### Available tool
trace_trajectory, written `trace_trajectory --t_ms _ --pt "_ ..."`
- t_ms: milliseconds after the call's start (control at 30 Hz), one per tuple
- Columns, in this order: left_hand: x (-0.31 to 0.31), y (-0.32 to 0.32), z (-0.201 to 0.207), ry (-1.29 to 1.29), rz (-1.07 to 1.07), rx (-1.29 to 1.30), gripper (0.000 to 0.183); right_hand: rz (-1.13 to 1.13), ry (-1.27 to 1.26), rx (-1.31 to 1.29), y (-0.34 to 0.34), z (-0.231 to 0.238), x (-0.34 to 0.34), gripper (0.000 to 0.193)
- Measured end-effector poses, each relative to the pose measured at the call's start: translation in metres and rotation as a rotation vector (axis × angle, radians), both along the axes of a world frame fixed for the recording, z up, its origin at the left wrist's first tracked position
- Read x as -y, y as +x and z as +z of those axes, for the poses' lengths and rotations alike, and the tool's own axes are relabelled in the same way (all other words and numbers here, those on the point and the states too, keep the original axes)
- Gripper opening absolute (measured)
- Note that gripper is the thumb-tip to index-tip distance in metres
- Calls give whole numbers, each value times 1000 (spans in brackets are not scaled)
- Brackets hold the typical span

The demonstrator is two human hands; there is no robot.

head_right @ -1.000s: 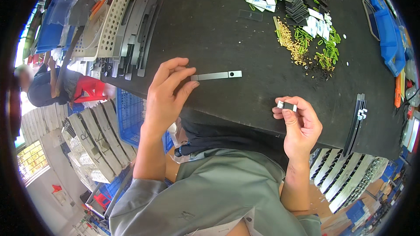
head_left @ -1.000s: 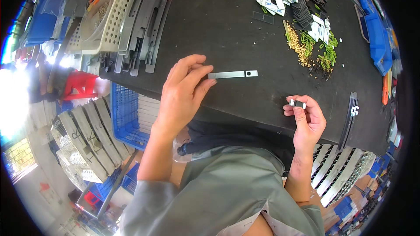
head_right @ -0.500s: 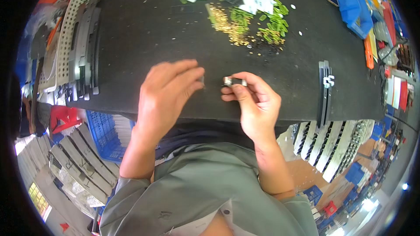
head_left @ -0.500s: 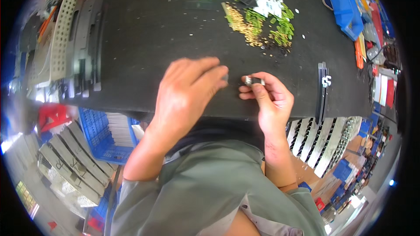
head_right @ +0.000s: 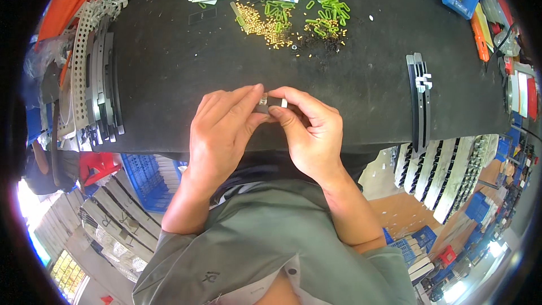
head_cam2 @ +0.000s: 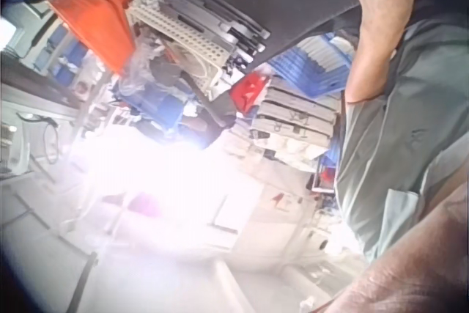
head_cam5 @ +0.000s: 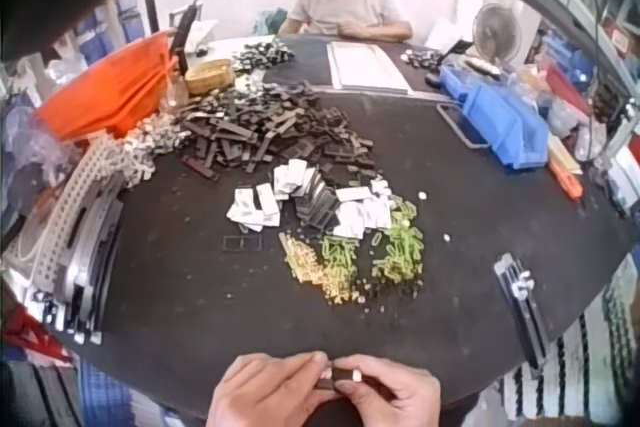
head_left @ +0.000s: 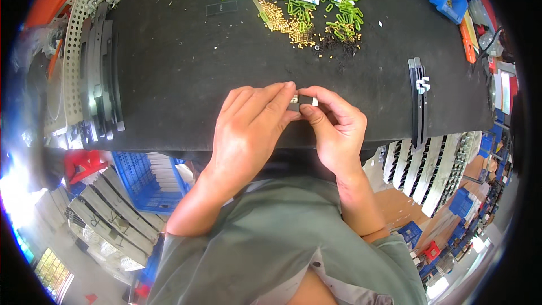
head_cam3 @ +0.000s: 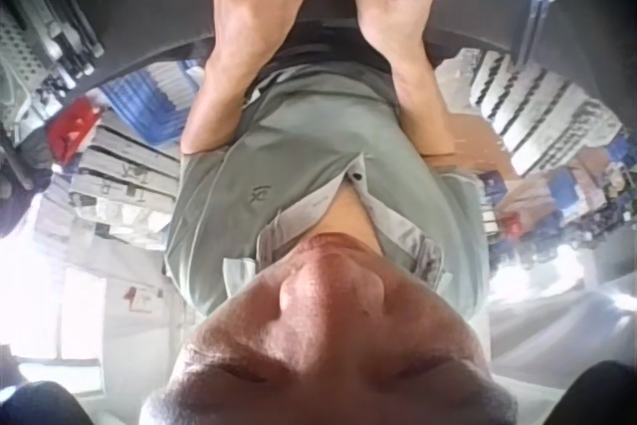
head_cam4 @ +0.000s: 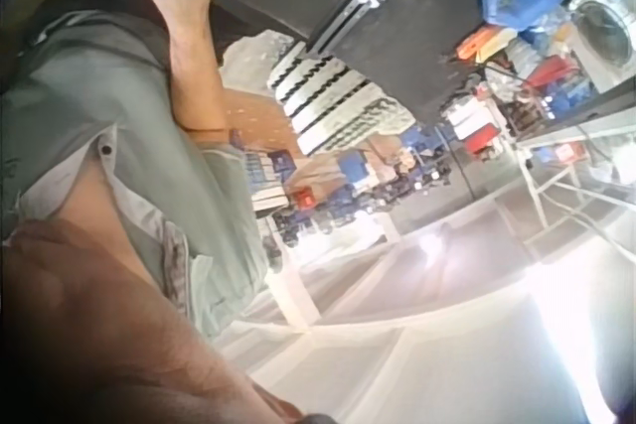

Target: Assemble small metal and plastic components on an industrial fabrication floor.

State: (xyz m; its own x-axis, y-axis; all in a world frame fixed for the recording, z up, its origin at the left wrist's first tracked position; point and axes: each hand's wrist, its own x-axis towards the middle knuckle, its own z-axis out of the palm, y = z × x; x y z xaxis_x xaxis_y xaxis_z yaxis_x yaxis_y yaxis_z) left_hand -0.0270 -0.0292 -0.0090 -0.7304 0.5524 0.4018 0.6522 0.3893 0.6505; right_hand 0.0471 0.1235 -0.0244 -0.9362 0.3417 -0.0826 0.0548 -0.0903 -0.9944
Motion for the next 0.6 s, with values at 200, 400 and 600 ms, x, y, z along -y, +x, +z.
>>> trace_trajectory --t_ms 200,400,600 --pt "10 -4 6 -100 -59 94 28 79 334 -122 -1 -4 -2 24" --pt "12 -7 21 -138 -103 196 20 84 264 -53 0 -1 3 20" --pt "16 -65 46 -102 6 241 26 69 142 -61 4 -5 4 17"
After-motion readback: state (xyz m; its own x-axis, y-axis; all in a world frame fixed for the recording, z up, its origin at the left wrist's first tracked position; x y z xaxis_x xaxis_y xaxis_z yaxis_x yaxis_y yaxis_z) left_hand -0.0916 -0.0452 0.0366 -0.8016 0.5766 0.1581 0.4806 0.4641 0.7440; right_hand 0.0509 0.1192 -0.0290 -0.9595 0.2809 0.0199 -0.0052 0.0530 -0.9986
